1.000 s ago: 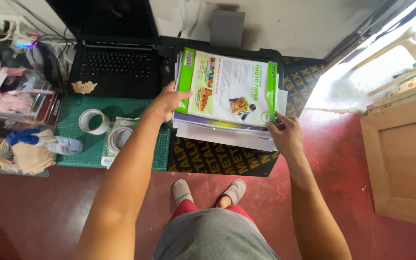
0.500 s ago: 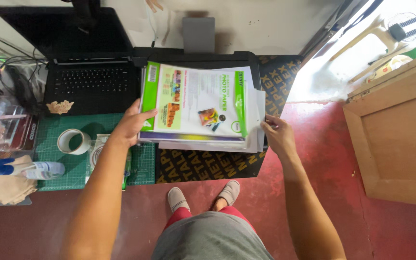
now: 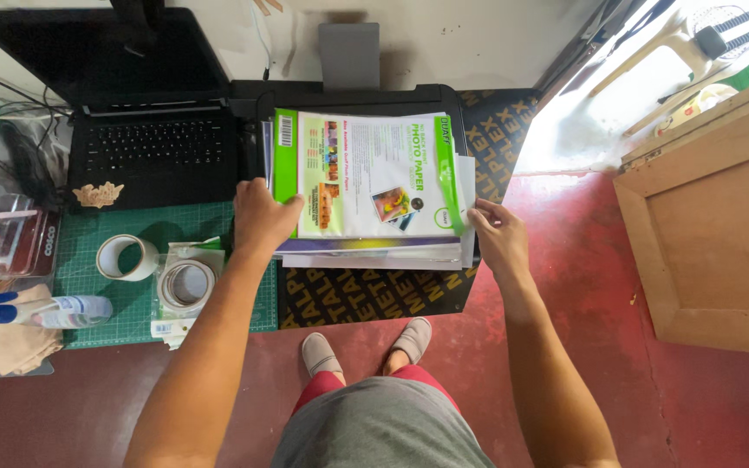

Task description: The person organizes various items on and around a desk, including moving mobile phones, handling a stack of photo paper, and picking up a small pink bottle and a black container.

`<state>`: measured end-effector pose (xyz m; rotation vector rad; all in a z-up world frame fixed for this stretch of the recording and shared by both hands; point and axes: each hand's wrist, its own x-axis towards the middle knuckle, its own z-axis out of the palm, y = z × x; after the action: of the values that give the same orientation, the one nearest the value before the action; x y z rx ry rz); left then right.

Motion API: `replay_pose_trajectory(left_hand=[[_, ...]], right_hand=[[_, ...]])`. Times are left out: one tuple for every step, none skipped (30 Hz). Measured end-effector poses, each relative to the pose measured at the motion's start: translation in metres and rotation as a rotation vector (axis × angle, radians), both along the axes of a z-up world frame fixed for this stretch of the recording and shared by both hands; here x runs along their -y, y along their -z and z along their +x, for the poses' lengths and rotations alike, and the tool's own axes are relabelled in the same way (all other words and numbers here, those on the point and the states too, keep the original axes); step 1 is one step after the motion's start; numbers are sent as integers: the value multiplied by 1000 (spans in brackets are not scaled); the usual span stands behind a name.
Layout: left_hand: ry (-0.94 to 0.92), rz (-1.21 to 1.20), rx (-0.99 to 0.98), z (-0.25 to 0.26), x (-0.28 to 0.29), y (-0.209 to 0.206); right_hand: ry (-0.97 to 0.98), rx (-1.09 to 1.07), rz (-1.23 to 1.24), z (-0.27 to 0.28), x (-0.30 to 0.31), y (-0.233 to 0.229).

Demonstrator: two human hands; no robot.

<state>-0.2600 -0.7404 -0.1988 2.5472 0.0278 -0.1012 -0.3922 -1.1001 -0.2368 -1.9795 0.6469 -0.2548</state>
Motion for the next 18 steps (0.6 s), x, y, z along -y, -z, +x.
replay_pose_trajectory(left_hand=[[3,16,-18,-1,2,-1],[6,33,-34,-1,4,-2],[9,49,-51,-1,5,-3],[-9,42,-56,-2,6,-3],[-28,36,-62,-1,7,-3],[-46,28,-67,-1,7,-3],[-48,14,-61,-1,6,-3],[-49,0,-54,0,5,-2],[-50,-14,-48,0,4,-2],[-46,-18,-45,0,3,-1],[-41,-22,-42,-1,2,0],[-38,-27,-37,0,2,0],[-26,-16,-36,0,1,-1],[-17,-6,-36,0,1,-1],[-7,4,-37,-1,1,-2],[-9,-6,-35,-3,0,-3],[-10,-15,-34,-5,1,-4],[-14,-22,-31,-7,0,-6]], right_hand=[[-10,-17,29,2,2,1],[-19,-33,57,6,3,2],[-29,-15,47,9,5,3],[-40,1,37,12,6,4],[-51,17,28,14,6,4],[-27,11,41,18,6,4],[-2,4,53,22,6,2],[25,-3,65,25,7,0],[31,-27,132,29,7,-3],[38,-50,199,33,8,-5],[44,-73,267,36,8,-7],[26,-78,302,39,8,-9],[7,-83,337,41,10,-9],[-14,-90,371,42,11,-9],[-28,-119,333,43,13,-7],[-44,-147,296,44,13,-5],[-61,-175,258,46,14,-4],[-69,-189,259,48,16,-3]])
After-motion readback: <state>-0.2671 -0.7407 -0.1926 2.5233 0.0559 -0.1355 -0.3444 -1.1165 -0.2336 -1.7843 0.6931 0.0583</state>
